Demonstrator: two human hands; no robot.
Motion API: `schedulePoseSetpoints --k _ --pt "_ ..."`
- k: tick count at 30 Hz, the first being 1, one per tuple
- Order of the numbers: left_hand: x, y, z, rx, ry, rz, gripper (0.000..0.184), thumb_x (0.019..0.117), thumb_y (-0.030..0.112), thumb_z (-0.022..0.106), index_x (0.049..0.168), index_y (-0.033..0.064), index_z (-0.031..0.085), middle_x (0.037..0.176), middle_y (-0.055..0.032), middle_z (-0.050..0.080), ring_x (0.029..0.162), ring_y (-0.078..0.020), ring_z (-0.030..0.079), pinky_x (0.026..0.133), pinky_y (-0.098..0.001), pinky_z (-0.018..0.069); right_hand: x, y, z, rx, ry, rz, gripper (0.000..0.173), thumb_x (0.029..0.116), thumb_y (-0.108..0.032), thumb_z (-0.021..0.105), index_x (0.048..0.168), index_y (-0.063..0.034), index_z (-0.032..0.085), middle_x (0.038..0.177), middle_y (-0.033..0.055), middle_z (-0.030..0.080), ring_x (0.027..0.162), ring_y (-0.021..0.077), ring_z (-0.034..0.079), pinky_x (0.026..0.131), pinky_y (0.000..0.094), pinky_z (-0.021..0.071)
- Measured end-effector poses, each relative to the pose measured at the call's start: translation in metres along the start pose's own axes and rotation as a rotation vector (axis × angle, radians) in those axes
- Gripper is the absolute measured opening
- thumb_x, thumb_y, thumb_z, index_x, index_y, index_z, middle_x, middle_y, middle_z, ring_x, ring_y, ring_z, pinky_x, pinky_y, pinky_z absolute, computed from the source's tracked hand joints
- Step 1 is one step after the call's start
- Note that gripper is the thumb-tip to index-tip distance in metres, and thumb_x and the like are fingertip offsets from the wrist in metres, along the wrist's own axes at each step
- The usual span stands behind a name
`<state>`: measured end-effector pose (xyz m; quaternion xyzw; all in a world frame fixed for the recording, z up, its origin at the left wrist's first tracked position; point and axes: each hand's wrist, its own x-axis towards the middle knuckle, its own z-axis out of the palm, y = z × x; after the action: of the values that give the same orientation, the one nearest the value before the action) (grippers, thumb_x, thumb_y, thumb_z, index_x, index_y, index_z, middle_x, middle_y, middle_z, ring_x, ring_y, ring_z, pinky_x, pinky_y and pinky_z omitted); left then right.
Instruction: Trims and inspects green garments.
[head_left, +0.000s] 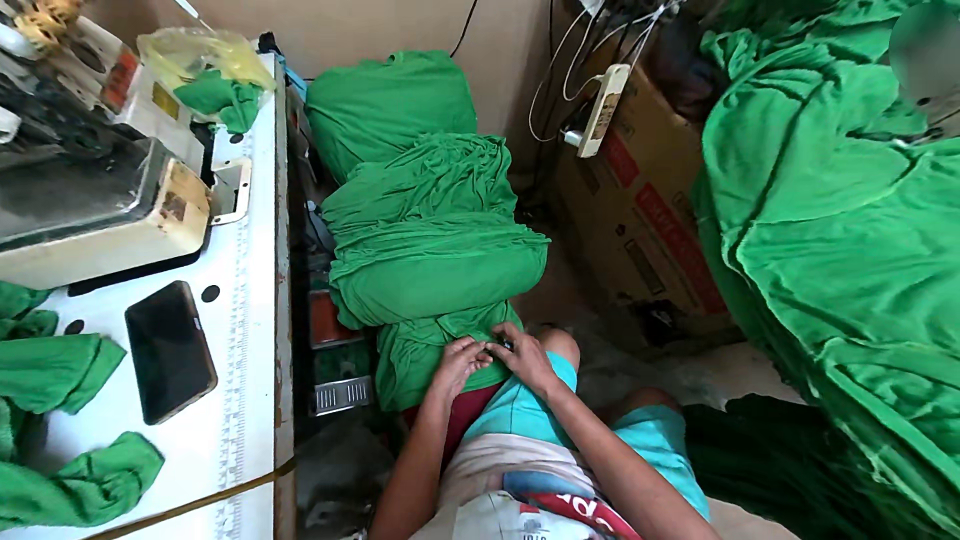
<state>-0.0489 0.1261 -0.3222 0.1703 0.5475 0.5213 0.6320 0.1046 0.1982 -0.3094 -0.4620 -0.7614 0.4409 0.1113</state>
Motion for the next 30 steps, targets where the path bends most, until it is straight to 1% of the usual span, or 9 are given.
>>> schedulePoseSetpoints --k 4,6,8,10,13,18,24,27,30 --pt "-0.001 -0.001 0.0 -0.006 0.019 0.002 0.015 0.1057 0.006 0.051 0.093 0.003 0.058 0.077 -0.0027 0.068 0.071 -0.0118 0.068 0.074 -0.0294 0.0588 0.0 0.002 0.002 0.098 0.16 0.004 0.029 0.105 -0.019 0.053 0.118 0.0036 0.065 0.108 0.0193 0.071 0.103 0.0313 0.069 0.094 0.0513 0.0535" --pt "-0.002 0.0 0.0 -0.014 0.03 -0.003 0.015 0.1061 0.007 0.05 0.093 0.0036 0.057 0.076 -0.0023 0.068 0.071 -0.0114 0.068 0.073 -0.0287 0.0586 0.002 0.009 0.003 0.231 0.325 -0.022 0.028 0.1051 -0.02 0.053 0.107 0.0052 0.066 0.094 0.015 0.068 0.088 0.021 0.066 0.084 0.04 0.0544" --pt "-0.001 -0.001 0.0 -0.012 0.033 -0.003 0.015 0.1059 0.007 0.05 0.094 0.0036 0.057 0.076 -0.0019 0.068 0.07 -0.0108 0.068 0.072 -0.0279 0.0583 0.002 0.011 0.004 0.287 0.385 -0.047 0.032 0.1042 -0.025 0.057 0.094 0.0035 0.065 0.079 0.0079 0.06 0.073 0.0125 0.056 0.072 0.0324 0.0489" --pt "0.0 -0.001 0.001 -0.001 0.037 -0.003 0.014 0.1056 0.007 0.051 0.094 0.003 0.058 0.077 -0.0022 0.068 0.07 -0.0107 0.067 0.072 -0.0276 0.058 0.001 0.01 0.005 0.218 0.279 -0.056 0.033 0.1017 -0.03 0.062 0.099 0.0026 0.069 0.086 0.0117 0.066 0.08 0.0196 0.063 0.078 0.0417 0.053" --pt "-0.001 -0.001 0.001 0.003 0.031 -0.003 0.014 0.1048 0.006 0.052 0.093 0.0025 0.058 0.079 -0.0032 0.068 0.072 -0.0117 0.068 0.074 -0.0289 0.0585 -0.001 -0.002 0.004 0.004 0.064 0.0 0.032 0.1018 -0.028 0.062 0.122 -0.0039 0.069 0.11 0.0153 0.074 0.104 0.0312 0.071 0.096 0.0544 0.0534" --pt "-0.003 -0.002 0.005 0.009 0.059 0.007 0.014 0.1046 0.005 0.052 0.093 0.0006 0.058 0.077 -0.0043 0.068 0.071 -0.0134 0.069 0.075 -0.031 0.0594 -0.001 0.002 0.003 0.025 0.076 0.019 0.027 0.1018 -0.02 0.056 0.117 -0.0019 0.069 0.107 0.0163 0.073 0.103 0.0308 0.07 0.094 0.0528 0.0531" --pt "-0.004 -0.002 0.013 0.0 0.116 0.006 0.009 0.1042 0.002 0.049 0.102 -0.0021 0.057 0.077 -0.0057 0.069 0.069 -0.016 0.07 0.074 -0.0339 0.0613 -0.029 -0.002 -0.015 0.368 0.489 -0.016 0.025 0.1024 -0.016 0.056 0.112 0.0048 0.066 0.093 0.0144 0.068 0.085 0.02 0.066 0.08 0.0384 0.0549" --pt "-0.006 -0.003 0.013 0.006 0.108 0.024 0.01 0.1046 0.001 0.047 0.103 -0.0015 0.056 0.077 -0.0045 0.069 0.069 -0.0157 0.07 0.074 -0.0341 0.0619 -0.057 -0.012 -0.045 0.42 0.686 -0.042 0.029 0.1059 -0.021 0.051 0.106 0.0036 0.067 0.083 0.0086 0.064 0.073 0.0129 0.06 0.072 0.0316 0.0527" --pt "-0.006 -0.004 0.013 0.022 0.08 0.046 0.013 0.1043 0.001 0.044 0.099 0.0017 0.055 0.075 -0.0025 0.069 0.068 -0.0144 0.07 0.073 -0.0331 0.0621 -0.086 -0.022 -0.09 0.473 0.938 -0.159 0.03 0.1069 -0.014 0.045 0.108 0.0045 0.068 0.078 0.0014 0.063 0.062 0.0028 0.056 0.059 0.0215 0.051"
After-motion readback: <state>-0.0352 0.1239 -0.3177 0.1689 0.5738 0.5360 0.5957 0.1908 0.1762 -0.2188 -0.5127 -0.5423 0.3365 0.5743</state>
